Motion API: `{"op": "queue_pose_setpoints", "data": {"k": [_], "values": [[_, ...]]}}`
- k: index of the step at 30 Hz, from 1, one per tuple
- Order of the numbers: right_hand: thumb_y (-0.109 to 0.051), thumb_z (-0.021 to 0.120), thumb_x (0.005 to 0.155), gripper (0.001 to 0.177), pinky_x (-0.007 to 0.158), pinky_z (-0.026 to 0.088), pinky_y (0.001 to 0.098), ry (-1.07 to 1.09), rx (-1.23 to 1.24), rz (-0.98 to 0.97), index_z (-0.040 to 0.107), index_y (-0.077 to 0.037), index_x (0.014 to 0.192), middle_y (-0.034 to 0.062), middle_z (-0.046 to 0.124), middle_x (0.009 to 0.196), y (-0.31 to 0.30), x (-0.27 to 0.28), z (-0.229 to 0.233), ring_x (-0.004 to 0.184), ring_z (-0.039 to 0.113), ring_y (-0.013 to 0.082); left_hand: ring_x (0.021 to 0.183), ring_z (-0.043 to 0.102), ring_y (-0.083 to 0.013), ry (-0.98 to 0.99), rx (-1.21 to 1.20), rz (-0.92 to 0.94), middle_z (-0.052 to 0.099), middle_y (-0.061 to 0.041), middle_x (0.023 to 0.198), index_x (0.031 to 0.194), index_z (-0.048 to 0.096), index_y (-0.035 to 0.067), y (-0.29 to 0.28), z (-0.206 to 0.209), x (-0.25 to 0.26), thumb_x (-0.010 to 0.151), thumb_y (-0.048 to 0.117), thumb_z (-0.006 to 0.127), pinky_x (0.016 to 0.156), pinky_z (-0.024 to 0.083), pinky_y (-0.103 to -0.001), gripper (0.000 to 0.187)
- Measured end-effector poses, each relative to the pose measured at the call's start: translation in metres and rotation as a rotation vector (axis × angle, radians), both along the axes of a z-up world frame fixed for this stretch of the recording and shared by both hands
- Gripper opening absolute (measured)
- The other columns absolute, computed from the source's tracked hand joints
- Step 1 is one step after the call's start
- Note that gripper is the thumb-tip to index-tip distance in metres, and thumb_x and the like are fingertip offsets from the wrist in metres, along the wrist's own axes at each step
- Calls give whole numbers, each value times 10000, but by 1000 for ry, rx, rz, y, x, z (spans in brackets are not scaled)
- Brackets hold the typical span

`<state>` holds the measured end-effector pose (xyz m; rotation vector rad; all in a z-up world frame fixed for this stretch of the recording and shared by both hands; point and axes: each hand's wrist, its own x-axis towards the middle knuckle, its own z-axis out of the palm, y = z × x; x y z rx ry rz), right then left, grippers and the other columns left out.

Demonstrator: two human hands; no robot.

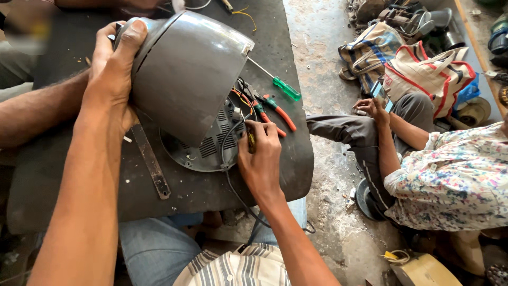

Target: The person connects wires inside a ceiling fan motor housing by hand and using a screwdriver, then fits the plastic cover onto the motor assembly.

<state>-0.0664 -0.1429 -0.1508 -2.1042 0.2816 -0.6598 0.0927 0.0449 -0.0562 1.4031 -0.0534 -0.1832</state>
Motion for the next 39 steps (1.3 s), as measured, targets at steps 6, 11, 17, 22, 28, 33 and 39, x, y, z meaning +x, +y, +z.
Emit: {"op": "queue_pose_setpoints", "data": {"k": [6, 11, 17, 22, 28, 33, 39], "values": [[0, 621, 925, 260, 714, 487, 452, -54, -24, -23, 660, 38, 1179, 211, 547, 1039, 4, 5, -7, 814, 627, 354, 1029, 703, -229, 2, 16, -6, 608, -126, 1227, 1433, 385, 206, 1, 0, -1, 830, 547, 792, 672, 656, -454, 803], [26, 595, 940, 229, 749, 477, 455, -108, -55, -3, 639, 39, 1164, 184, 533, 1035, 3, 7, -16, 865, 604, 348, 1090, 701, -226, -51, 56, -5, 594, -140, 1285, 1517, 354, 146, 1, -3, 1, 860, 572, 789, 743, 669, -435, 895], [26, 540, 1002, 234, 856, 475, 455, -189, 5, 12, 570, 37, 1233, 210, 518, 1098, 7, 6, -28, 978, 573, 372, 1067, 712, -194, -67, 48, -3, 616, -129, 1267, 1535, 347, 113, 1, -3, 0, 851, 575, 782, 760, 666, -387, 934], [31, 532, 1033, 234, 883, 461, 466, -161, 16, -40, 556, 42, 1265, 218, 520, 1114, 8, 8, -28, 1001, 567, 385, 1011, 693, -174, -16, 37, 16, 610, -101, 1216, 1502, 357, 129, 1, 2, -6, 845, 557, 781, 672, 642, -374, 892], [69, 609, 874, 456, 732, 526, 393, -27, -4, 38, 639, 24, 1327, 201, 539, 1068, -3, 7, -12, 838, 620, 302, 1015, 663, -160, -45, 1, 9, 606, -91, 1221, 1494, 387, 126, 5, -2, -6, 874, 552, 804, 718, 615, -332, 860], [66, 615, 879, 447, 710, 516, 388, -12, 47, 55, 638, 35, 1325, 201, 528, 1057, -4, 8, -9, 771, 622, 272, 1143, 673, -169, -81, -26, -26, 620, -91, 1286, 1490, 362, 88, 4, -4, -2, 870, 554, 805, 895, 630, -358, 893], [54, 625, 895, 427, 758, 498, 416, -68, -45, 73, 630, 54, 1322, 186, 518, 1013, -5, 9, -18, 834, 594, 302, 1168, 680, -198, -82, -9, -8, 603, -137, 1316, 1535, 337, 47, 2, -4, 0, 880, 550, 805, 930, 636, -373, 949]]}}
